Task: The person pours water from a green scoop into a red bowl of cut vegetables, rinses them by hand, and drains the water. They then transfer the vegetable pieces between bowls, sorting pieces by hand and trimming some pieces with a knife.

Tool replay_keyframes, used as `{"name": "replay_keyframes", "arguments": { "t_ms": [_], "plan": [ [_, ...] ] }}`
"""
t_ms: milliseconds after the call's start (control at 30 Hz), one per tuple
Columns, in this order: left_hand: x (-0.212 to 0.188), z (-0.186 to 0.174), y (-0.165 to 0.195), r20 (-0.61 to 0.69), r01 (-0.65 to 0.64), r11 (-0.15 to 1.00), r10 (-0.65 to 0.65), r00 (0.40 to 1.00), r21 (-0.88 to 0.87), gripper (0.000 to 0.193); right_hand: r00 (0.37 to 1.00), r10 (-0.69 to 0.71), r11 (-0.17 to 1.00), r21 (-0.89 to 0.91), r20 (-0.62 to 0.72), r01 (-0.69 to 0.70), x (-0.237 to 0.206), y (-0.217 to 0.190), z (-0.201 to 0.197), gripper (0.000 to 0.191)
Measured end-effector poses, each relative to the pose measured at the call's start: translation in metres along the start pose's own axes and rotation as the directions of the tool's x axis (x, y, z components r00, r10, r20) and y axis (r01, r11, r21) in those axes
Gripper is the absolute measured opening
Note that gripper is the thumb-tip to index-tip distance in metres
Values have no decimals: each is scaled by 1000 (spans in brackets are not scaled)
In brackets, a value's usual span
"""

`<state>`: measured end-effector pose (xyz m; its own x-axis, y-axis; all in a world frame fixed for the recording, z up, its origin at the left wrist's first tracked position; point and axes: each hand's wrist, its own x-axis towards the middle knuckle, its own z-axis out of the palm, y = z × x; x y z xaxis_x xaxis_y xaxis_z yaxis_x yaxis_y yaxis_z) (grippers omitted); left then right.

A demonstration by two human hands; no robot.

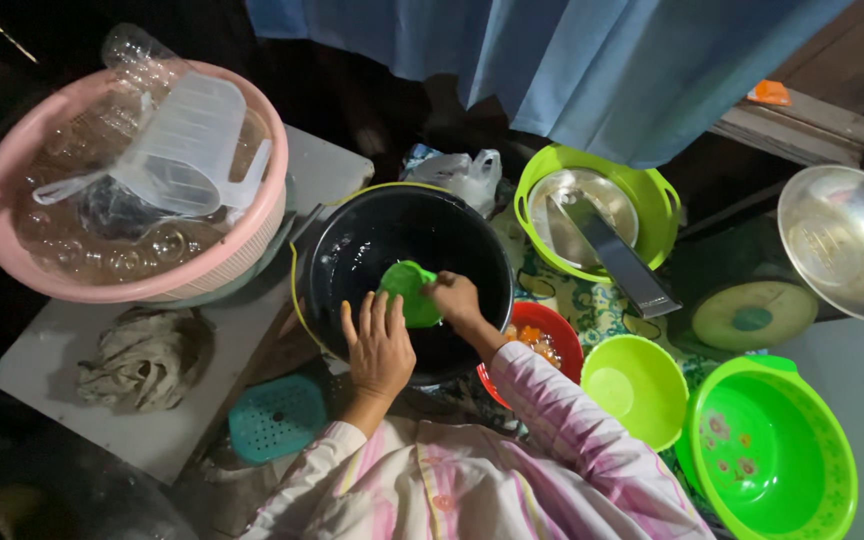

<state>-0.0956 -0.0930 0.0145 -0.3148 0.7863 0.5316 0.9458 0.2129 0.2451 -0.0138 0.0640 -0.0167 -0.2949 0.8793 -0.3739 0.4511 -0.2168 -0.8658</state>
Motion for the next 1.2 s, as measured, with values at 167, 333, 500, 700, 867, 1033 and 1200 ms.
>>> {"name": "replay_keyframes", "arguments": {
  "t_ms": [167,333,500,700,867,1033,1200],
  "plan": [
    [-4,1,-2,-53,-36,998,34,998,-41,38,968,190,757,604,162,-250,7,6,-12,8],
    [-10,7,-10,-134,-89,987,71,988,-132,28,949,112,564,768,294,-304,6,7,-17,7],
    [-15,12,-14,-124,-84,976,60,991,-199,18,972,9,464,860,236,-213,6,9,-43,4],
    [-11,5,-19,-108,-123,979,106,988,-160,19,993,-92,482,876,68,-15,-21,15,-107,8],
    [-4,-7,-17,15,-64,992,66,998,-105,20,997,61,474,880,-52,17,-66,34,-167,9],
    [2,-14,-9,47,-97,982,106,993,-163,23,957,223,554,832,-185,32,-105,84,-214,7],
    [1,-7,20,69,-173,956,194,979,-237,25,929,224,632,769,-295,91,-132,150,-236,10]
  ]
}}
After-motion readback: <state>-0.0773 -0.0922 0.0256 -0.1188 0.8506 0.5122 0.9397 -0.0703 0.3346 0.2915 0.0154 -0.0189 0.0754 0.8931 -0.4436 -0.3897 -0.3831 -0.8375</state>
